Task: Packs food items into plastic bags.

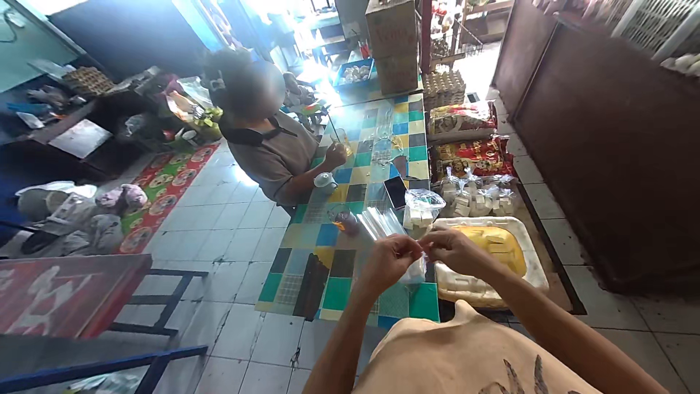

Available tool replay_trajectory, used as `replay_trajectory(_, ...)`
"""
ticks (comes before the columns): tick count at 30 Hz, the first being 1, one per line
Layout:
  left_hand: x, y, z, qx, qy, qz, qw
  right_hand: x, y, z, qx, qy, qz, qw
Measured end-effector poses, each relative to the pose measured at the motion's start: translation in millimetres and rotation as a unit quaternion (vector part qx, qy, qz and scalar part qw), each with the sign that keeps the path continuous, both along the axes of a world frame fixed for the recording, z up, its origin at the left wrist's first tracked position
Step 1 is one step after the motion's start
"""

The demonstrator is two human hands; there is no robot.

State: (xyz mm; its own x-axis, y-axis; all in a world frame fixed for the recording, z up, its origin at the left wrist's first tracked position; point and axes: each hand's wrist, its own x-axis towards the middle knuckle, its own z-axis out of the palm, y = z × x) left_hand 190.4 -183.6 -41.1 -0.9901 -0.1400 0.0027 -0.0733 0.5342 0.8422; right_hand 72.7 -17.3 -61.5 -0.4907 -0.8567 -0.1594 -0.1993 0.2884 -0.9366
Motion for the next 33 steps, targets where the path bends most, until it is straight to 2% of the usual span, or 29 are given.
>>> replay_trajectory(3, 0.6, 7.0, -10.4, 0.002, 0.028, 0.053, 0.998, 10.8, -1.0, -11.8, -0.054, -0.048, 0.01, 0.997)
replay_trajectory(7, -5.9, 15.9, -14.9, -0.017, 0.08, 0.084, 0.993, 14.5, -13.9, -14.0, -0.076, 0.054, -0.033, 0.995)
replay_trajectory(10, -11.8, 8.7, -18.7, -0.031, 0.167, 0.139, 0.976, 5.4, -21.2, -4.5, -0.065, 0.136, -0.01, 0.989)
replay_trajectory(12, -15.3, 0.3, -8.0, 0.028, 0.136, 0.089, 0.986, 0.3, -22.5, 15.3, -0.053, 0.179, 0.03, 0.982)
replay_trajectory(15, -27.2, -7.5, 13.1, 0.159, 0.097, -0.074, 0.98, -4.4, -24.6, 51.1, -0.171, 0.272, 0.039, 0.946)
replay_trajectory(21, -48.8, -4.8, 81.9, 0.138, 0.263, -0.213, 0.931, -12.5, -0.5, 158.6, -0.281, 0.387, 0.039, 0.877)
replay_trajectory(25, -60.3, 0.3, 108.2, 0.203, 0.283, -0.297, 0.889, -19.9, 8.8, 197.8, -0.378, 0.447, 0.002, 0.81)
replay_trajectory(27, -60.9, 0.1, 116.7, 0.265, 0.259, -0.321, 0.872, -19.7, 11.5, 205.8, -0.401, 0.451, -0.017, 0.797)
replay_trajectory(29, -61.1, -0.5, 124.4, 0.281, 0.239, -0.329, 0.869, -21.5, 10.5, 208.5, -0.432, 0.445, -0.036, 0.784)
replay_trajectory(31, -61.8, 4.8, 131.4, 0.271, 0.238, -0.287, 0.888, -27.8, 7.8, 207.5, -0.456, 0.434, -0.055, 0.775)
replay_trajectory(33, -61.3, 16.7, 143.1, 0.258, 0.253, -0.207, 0.909, -36.2, 3.4, 206.9, -0.459, 0.388, -0.082, 0.795)
